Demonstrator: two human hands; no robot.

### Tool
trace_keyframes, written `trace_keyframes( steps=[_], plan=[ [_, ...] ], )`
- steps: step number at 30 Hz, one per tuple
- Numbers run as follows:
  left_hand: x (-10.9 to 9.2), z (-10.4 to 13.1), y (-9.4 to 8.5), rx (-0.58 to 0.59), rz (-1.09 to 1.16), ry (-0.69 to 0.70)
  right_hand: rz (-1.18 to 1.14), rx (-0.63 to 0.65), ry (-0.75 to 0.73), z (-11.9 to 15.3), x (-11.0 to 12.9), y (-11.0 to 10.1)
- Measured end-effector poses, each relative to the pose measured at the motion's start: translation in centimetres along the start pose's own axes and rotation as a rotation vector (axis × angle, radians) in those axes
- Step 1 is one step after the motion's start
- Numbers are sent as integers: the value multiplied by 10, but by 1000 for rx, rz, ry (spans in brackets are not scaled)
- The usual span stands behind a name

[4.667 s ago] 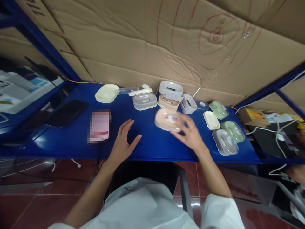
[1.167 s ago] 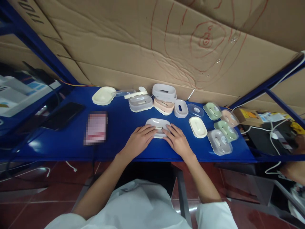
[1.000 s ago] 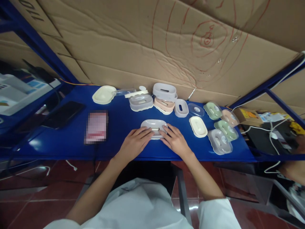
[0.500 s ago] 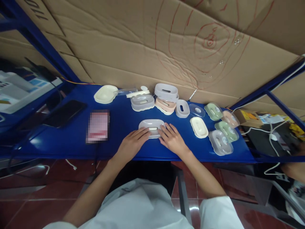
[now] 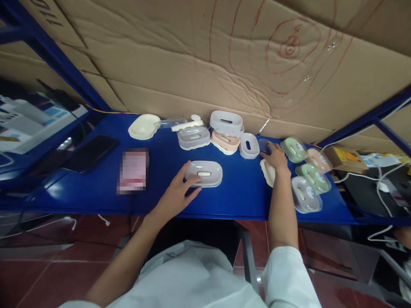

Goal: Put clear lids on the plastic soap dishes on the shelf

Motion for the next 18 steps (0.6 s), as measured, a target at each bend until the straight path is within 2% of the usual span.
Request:
trace_keyframes(
  steps=[4, 8, 12, 14, 16, 18],
  plan=[
    [1, -2, 0, 0, -18, 1, -30, -144, -86, 10, 2, -5],
    [1, -3, -2, -16, -12, 11, -68, -220, -117, 19, 12, -16],
    [2, -3, -4, -35, -10, 9, -100, -389, -70, 33, 22, -43],
    [4, -2, -4, -29, 0, -9, -112, -469, -96, 43, 31, -55],
    [6, -2, -3, -16, 15, -26, -129, -479, -188, 49, 44, -57],
    [8, -1, -3, -6, 29, -34, -134, -426, -265, 49, 52, -49]
  ],
)
Point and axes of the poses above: each hand's wrist, its own z-axis away from the middle knuckle, its own y-axis out of the palm, x = y × z, the point moved 10 cm from there along -z, towards the middle knuckle, and after that the axes turned 15 degrees about -z, right-handed, at the moved point
